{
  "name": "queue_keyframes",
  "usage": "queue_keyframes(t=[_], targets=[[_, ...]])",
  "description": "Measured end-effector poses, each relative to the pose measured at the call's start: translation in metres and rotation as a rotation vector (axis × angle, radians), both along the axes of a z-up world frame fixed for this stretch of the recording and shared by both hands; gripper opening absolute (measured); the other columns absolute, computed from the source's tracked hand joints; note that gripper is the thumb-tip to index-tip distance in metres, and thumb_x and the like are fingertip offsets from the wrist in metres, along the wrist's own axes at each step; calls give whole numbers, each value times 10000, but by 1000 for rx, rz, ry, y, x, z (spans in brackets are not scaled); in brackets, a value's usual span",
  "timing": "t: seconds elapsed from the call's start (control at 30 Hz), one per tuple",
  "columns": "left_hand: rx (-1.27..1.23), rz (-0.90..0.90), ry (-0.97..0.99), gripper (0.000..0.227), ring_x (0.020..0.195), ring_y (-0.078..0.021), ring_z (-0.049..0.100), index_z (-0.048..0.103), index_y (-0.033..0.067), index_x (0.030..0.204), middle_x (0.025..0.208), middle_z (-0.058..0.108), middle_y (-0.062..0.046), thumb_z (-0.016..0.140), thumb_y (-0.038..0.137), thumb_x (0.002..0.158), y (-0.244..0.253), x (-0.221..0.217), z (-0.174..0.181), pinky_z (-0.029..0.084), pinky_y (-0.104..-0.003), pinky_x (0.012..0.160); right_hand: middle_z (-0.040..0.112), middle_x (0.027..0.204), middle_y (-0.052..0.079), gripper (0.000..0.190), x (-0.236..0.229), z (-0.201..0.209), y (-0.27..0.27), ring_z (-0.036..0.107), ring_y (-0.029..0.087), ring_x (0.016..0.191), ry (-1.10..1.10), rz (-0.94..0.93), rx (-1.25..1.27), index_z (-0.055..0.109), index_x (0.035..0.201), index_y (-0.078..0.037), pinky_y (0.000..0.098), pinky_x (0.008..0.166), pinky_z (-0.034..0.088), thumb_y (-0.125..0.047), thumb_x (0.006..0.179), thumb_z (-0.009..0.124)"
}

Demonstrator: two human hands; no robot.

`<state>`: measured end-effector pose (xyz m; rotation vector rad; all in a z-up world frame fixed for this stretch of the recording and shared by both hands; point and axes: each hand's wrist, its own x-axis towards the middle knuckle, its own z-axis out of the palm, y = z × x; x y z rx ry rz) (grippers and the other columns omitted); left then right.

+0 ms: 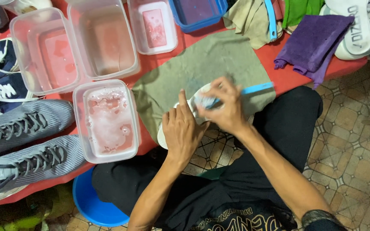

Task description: The person scrubs a white shoe insole with a blue brush dipped in soapy water, then wipes it with a purple cloth. The insole is handled throughout the process and placed on a cloth on the table.

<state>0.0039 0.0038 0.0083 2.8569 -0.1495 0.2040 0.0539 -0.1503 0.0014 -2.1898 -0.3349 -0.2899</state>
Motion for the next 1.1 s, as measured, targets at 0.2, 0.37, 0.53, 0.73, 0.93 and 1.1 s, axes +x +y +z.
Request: queue_keyframes(t=[0.2,0.37,0.53,0.73,0.93,1.1], targets=[[34,14,-84,1295,862,-266,696,351,-36,1532,898,711,-94,935,593,562,-1,2,0,486,-379,901,631,1003,111,297,9,-7,-2,664,414,831,1,-159,-43,721,845,-96,499,815,433,-258,709,928],[83,22,-124,1285,856,-262,677,384,-23,1521,892,685,-85,911,622,542,-1,-3,-4,487,-379,906,638,1061,59,325,5,-4,-9,679,377,859,15,-190,-143,725,870,-138,511,855,413,-347,732,931],[126,6,-144,1266,847,-242,659,393,-11,1513,885,668,-70,891,636,546,-2,-2,-8,483,-371,892,624,1037,-46,326,-4,-8,-7,672,275,882,39,-75,-117,799,962,-270,438,874,398,-439,706,911],[102,1,-127,1221,822,-238,661,391,-14,1507,866,667,-64,883,615,583,-1,0,-16,473,-374,869,585,978,-81,313,-7,-5,2,656,206,877,-67,-87,-124,795,966,-324,352,845,387,-357,672,896],[112,10,-138,1315,832,-252,646,399,-33,1510,888,660,-77,913,630,497,-1,2,-6,481,-378,897,602,1030,72,310,-2,2,3,637,298,851,-15,-124,-49,768,886,-151,440,850,429,-422,785,878],[104,19,-176,1275,796,-254,637,449,-37,1489,857,648,-74,917,619,501,-1,1,-4,483,-369,868,605,992,167,295,5,-13,-7,639,460,873,-38,-86,57,705,837,-62,464,806,481,-192,681,919]])
